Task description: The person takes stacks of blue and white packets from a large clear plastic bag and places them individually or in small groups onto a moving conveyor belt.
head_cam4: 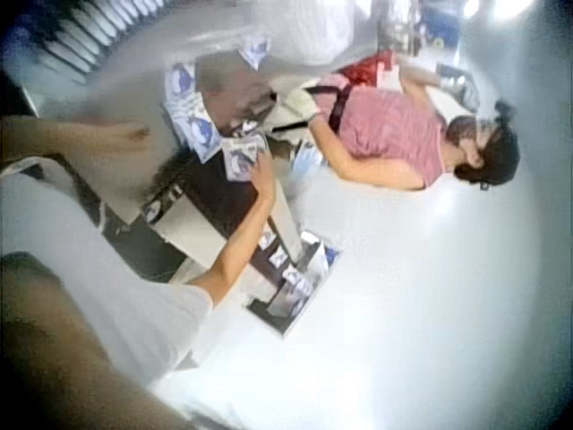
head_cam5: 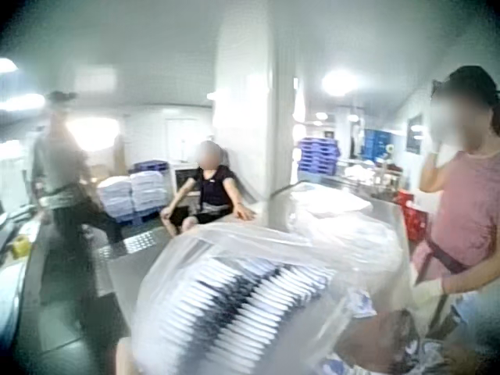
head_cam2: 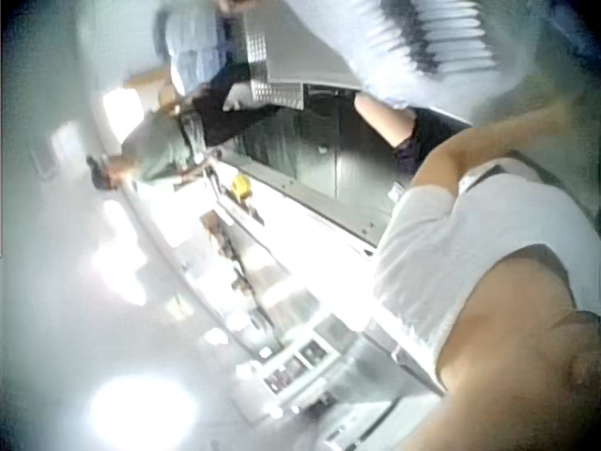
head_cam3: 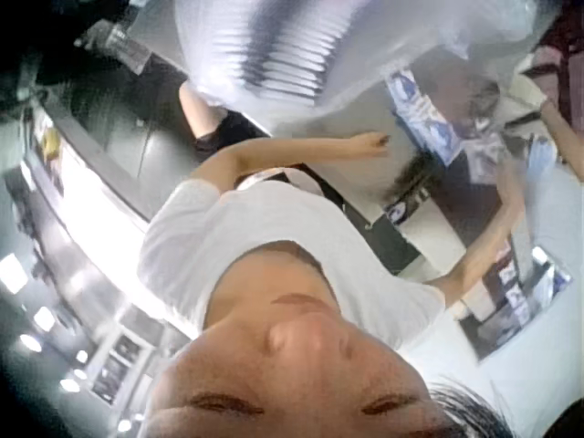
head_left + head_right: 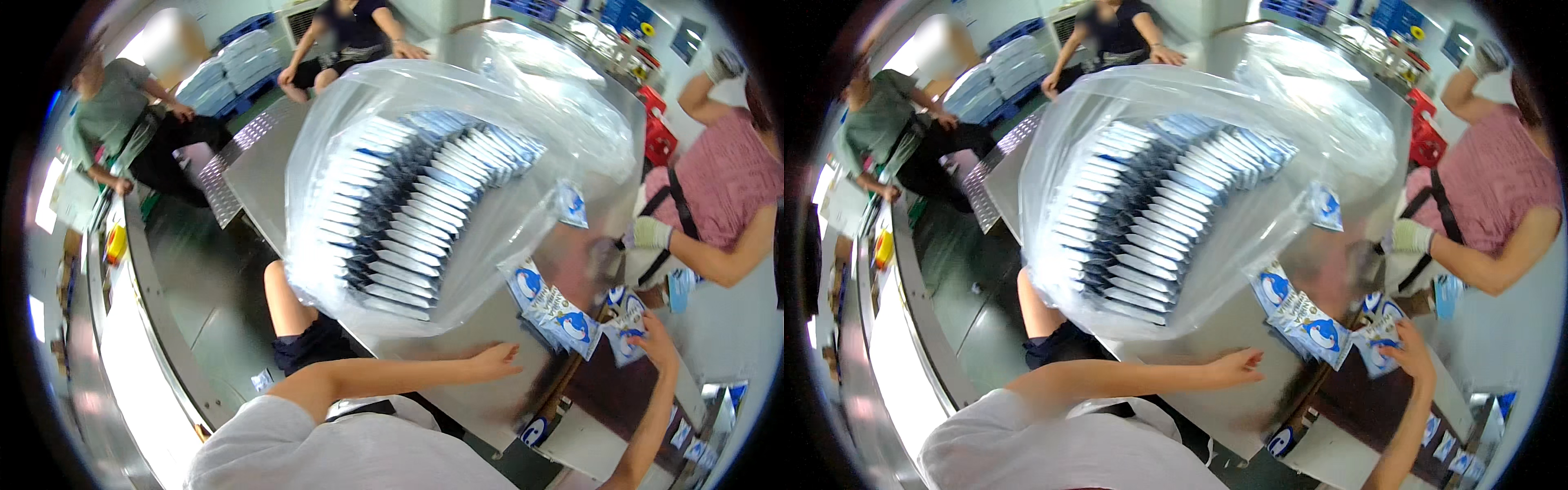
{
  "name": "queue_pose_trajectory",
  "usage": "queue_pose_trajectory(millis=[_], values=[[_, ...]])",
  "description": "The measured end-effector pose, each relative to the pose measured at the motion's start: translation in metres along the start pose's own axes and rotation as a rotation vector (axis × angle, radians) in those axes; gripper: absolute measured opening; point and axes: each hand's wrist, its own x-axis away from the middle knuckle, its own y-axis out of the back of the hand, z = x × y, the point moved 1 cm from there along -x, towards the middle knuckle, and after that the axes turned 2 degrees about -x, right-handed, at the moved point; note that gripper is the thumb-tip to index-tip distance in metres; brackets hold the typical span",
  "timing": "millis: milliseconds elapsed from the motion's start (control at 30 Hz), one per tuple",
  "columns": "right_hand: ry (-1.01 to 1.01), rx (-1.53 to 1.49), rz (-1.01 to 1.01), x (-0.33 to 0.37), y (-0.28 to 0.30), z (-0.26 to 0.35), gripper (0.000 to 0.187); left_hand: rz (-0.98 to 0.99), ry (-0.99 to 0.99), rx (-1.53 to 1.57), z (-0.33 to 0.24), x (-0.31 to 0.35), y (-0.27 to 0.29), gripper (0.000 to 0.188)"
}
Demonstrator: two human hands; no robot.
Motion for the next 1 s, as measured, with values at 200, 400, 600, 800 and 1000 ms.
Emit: queue_pose_trajectory(millis=[200,400,600,800,1000], values=[[-0.025,-0.257,0.427,-0.101,-0.1,-0.009,0.051,-0.334,0.198,0.802,-0.075,-0.064,-0.02,0.061],[-0.28,-0.518,0.502,-0.065,-0.121,0.048,0.061,-0.38,0.149,1.016,-0.077,-0.066,-0.024,0.044],[0.136,-0.578,0.203,-0.12,-0.127,0.087,0.048,-0.647,0.219,0.512,-0.053,-0.109,0.03,0.069],[-0.296,-0.52,-0.04,-0.122,-0.175,0.124,0.089,-0.594,-0.025,0.888,-0.084,-0.062,0.076,0.047],[0.242,-0.525,-0.464,-0.041,-0.251,0.11,0.095,-0.227,-0.778,0.336,-0.045,0.0,0.062,0.123]])
